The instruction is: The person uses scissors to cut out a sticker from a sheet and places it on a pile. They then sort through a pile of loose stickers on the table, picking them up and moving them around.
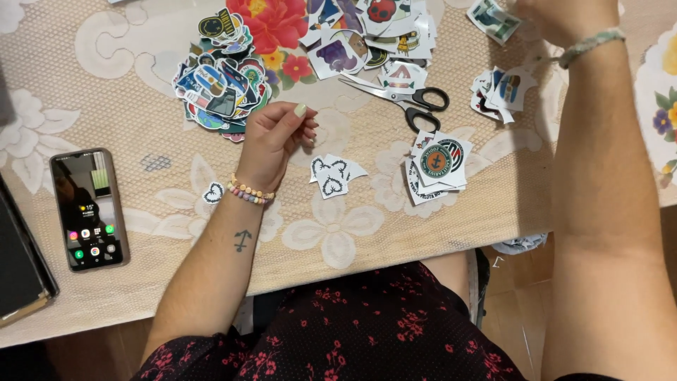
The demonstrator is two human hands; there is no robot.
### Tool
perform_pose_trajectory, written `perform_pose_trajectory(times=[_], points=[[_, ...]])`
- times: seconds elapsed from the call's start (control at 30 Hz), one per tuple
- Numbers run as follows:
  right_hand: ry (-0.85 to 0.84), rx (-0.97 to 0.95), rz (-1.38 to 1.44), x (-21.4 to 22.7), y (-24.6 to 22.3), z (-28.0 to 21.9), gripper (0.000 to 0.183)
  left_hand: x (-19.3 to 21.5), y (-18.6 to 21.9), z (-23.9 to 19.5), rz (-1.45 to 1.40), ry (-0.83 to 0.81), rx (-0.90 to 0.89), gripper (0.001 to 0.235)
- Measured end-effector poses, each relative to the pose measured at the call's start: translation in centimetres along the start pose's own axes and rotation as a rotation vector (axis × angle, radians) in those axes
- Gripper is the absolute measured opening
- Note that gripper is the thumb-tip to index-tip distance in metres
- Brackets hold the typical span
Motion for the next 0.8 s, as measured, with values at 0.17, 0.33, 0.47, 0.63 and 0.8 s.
perform_pose_trajectory(times=[0.17, 0.33, 0.47, 0.63, 0.8], points=[[-0.160, 0.015, -0.132, -0.6, -1.9, 1.2, 0.025, 0.3, -0.4, 0.3, -0.035, 0.005, -0.004, 0.022], [-0.079, 0.033, 0.239, -1.3, -3.4, 0.8, 0.015, 0.3, -0.5, 0.3, -0.013, -0.004, 0.001, 0.020], [0.217, 0.137, 0.084, -1.6, -6.6, 1.3, 0.025, 0.4, -0.4, 0.3, 0.008, 0.000, -0.001, 0.020], [-0.390, -0.004, 0.079, 0.1, -16.8, -1.2, 0.066, 0.3, -0.4, 0.3, 0.005, 0.000, -0.003, 0.020], [-0.489, 0.076, 0.016, -3.9, -16.4, 3.7, 0.051, 0.4, -0.6, 0.4, 0.000, 0.002, -0.009, 0.021]])
Point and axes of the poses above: each hand's wrist, its own z-axis towards the middle knuckle, its own x-axis out of the back of the hand, y = z × x, the point moved 3 cm from there along z, towards the middle knuckle, and after that the axes turned 5 degrees about x, right-handed, at the moved point
